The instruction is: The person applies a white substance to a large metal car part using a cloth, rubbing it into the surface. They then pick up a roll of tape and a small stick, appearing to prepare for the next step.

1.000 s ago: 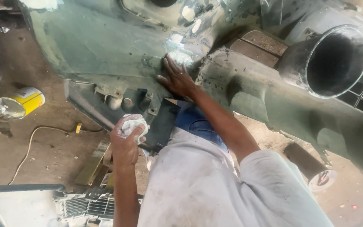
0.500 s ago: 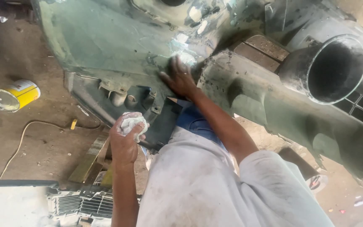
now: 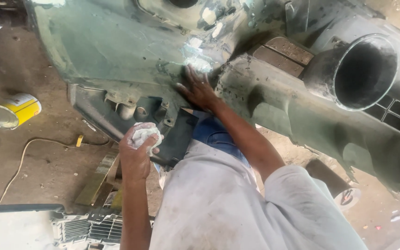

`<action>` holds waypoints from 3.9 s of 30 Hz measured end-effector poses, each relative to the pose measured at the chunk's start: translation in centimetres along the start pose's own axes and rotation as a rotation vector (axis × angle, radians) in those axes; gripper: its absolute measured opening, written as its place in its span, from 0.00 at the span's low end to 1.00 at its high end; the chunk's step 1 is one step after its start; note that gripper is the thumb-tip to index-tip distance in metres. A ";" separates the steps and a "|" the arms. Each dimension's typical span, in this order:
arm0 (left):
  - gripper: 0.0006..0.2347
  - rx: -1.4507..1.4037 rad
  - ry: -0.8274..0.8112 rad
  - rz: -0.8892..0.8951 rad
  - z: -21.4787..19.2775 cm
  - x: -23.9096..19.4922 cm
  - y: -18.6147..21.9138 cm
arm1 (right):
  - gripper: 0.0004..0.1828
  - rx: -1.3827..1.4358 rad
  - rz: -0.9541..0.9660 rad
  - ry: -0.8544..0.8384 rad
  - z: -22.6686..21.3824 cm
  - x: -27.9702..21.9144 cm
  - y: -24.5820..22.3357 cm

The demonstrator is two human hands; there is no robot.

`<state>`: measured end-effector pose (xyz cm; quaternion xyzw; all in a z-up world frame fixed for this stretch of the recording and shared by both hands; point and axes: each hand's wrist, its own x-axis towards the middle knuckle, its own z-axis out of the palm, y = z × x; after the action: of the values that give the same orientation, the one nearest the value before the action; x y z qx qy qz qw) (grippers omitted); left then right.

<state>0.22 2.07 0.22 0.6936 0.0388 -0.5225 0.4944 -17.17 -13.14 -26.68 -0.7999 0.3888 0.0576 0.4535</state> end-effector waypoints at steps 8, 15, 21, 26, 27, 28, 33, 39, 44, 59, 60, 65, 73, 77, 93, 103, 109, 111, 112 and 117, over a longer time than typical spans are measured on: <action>0.12 -0.012 -0.027 0.022 -0.3 -0.1 -0.2 | 0.49 -0.151 0.211 -0.139 -0.8 0.1 0.5; 0.13 -0.045 -0.036 0.001 -0.3 -0.1 -0.3 | 0.52 0.052 0.161 -0.048 -0.4 -0.2 0.4; 0.13 0.051 0.008 0.011 -0.4 -0.5 -0.3 | 0.57 0.016 0.199 -0.018 -0.5 0.3 -1.0; 0.13 -0.010 0.001 0.011 -0.5 -0.5 -0.5 | 0.56 0.132 0.198 -0.061 -0.8 -0.4 0.5; 0.13 -0.030 -0.016 0.017 -0.6 -0.4 -0.5 | 0.55 0.115 0.242 -0.040 -0.4 -0.6 0.9; 0.13 -0.029 -0.016 0.018 -0.5 -0.4 -0.5 | 0.55 0.116 0.241 -0.039 -0.3 -0.3 0.7; 0.14 -0.037 -0.011 0.039 -0.2 -0.3 -0.7 | 0.58 0.118 0.197 -0.117 -0.1 0.2 1.5; 0.13 -0.024 0.000 0.042 -0.4 -0.7 -0.8 | 0.55 0.109 0.100 0.019 -1.2 0.2 -1.6; 0.13 0.002 0.019 0.002 0.2 -0.7 -0.1 | 0.53 -0.026 0.006 0.019 -1.3 1.6 -0.1; 0.13 -0.026 -0.010 0.018 -0.7 -0.7 -1.0 | 0.46 -0.285 0.184 -0.089 0.6 0.0 8.3; 0.13 -0.016 -0.008 0.004 -0.6 -0.8 -1.1 | 0.52 -0.199 0.174 0.018 1.4 -0.2 8.9; 0.16 -0.026 -0.017 0.031 0.3 -0.2 -0.6 | 0.33 -0.105 0.177 -0.179 -8.7 -3.6 -4.3; 0.37 -0.355 -0.409 0.107 2.4 0.9 -0.2 | 0.47 0.910 -0.189 -0.227 -14.0 -10.9 -17.7; 0.45 -0.538 -0.489 -0.171 4.0 0.0 2.3 | 0.39 0.653 -0.055 -0.028 -13.3 -11.0 -18.6; 0.31 -0.700 -0.417 -0.286 8.1 0.0 3.3 | 0.27 0.317 -0.248 0.189 -12.8 -11.3 -20.4; 0.19 -0.616 -0.219 -0.142 3.6 3.2 -3.9 | 0.20 0.224 -0.328 0.273 -15.5 -12.2 -19.6; 0.12 -0.297 -0.193 0.058 4.1 2.7 -3.1 | 0.18 0.377 -0.167 0.046 -15.5 -12.2 -17.9; 0.12 -0.177 -0.107 -0.022 4.2 2.3 -2.1 | 0.18 0.411 -0.062 -0.042 -15.9 -12.2 -17.6; 0.12 -0.179 -0.102 -0.023 4.0 2.3 -1.9 | 0.18 0.411 -0.064 -0.047 -16.6 -12.3 -18.1; 0.19 -0.157 -0.214 -0.199 3.8 1.8 0.5 | 0.24 0.291 -0.367 0.008 -15.8 -12.2 -17.1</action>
<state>-1.27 -1.75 -0.74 0.5859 0.0953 -0.6352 0.4942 -18.21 -13.46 -0.45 -0.7837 0.2426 -0.0856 0.5654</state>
